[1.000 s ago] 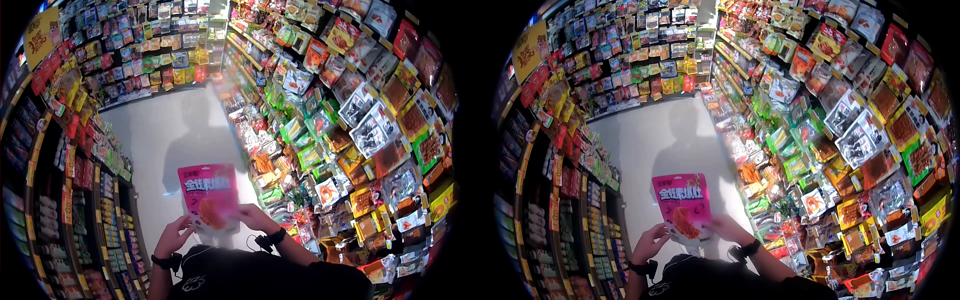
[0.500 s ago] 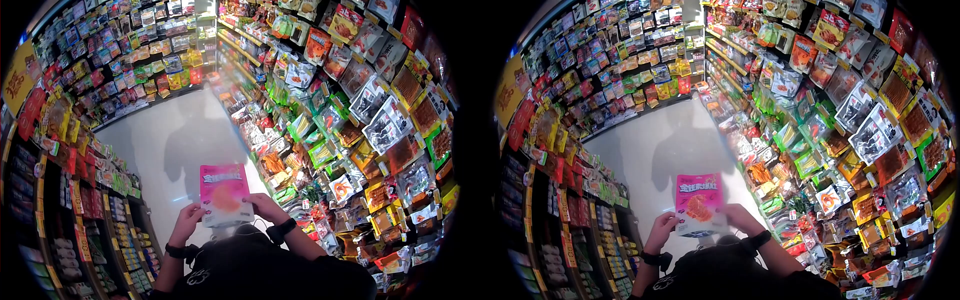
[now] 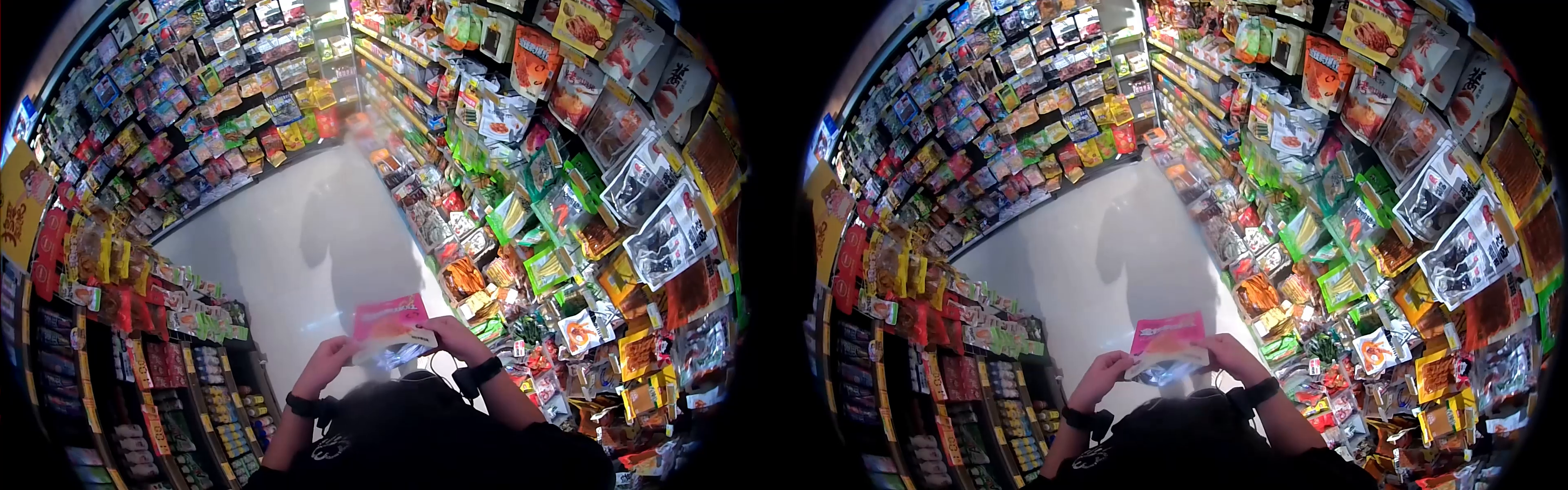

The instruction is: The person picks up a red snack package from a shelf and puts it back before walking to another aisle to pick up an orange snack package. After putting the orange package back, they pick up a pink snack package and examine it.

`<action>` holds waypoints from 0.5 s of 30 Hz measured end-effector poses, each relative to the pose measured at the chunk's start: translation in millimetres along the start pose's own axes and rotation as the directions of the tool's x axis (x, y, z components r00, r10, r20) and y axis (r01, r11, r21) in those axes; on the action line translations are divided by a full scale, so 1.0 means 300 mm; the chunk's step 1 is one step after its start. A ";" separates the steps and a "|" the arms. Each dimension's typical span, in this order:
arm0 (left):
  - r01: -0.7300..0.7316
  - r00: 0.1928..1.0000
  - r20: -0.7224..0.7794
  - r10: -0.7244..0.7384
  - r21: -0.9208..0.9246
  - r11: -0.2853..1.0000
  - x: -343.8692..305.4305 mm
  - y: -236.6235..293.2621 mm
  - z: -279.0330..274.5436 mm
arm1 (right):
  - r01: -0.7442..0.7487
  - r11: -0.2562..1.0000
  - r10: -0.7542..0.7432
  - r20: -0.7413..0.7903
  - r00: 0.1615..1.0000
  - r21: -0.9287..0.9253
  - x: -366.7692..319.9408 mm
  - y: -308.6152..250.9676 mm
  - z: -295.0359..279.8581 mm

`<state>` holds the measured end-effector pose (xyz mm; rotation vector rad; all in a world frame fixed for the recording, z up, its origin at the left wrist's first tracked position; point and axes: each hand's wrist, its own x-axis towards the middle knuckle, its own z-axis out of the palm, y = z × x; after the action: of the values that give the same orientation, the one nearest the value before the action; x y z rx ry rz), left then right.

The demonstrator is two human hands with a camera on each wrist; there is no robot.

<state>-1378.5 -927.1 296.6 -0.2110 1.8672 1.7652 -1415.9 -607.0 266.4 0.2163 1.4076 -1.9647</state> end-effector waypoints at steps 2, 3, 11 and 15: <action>-0.114 0.993 0.016 0.114 0.002 0.993 0.057 0.029 0.037 | -0.028 0.999 0.028 -0.021 0.999 -0.034 0.020 -0.041 -0.060; -0.127 0.991 0.046 0.125 0.038 0.991 0.096 0.032 0.036 | 0.020 0.994 -0.026 -0.055 0.998 -0.109 0.024 -0.062 -0.090; -0.315 0.946 -0.077 0.314 -0.010 0.949 0.218 0.175 0.066 | 0.314 0.851 -0.352 -0.013 0.936 -0.421 0.134 -0.196 -0.153; -0.315 0.940 -0.141 0.312 0.000 0.949 0.313 0.183 -0.007 | 0.369 0.847 -0.377 0.059 0.924 -0.382 0.237 -0.275 -0.140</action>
<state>-1483.4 -898.3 298.4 -0.0457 2.0743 2.0287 -1530.6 -587.6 277.1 -0.2443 1.9309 -1.9251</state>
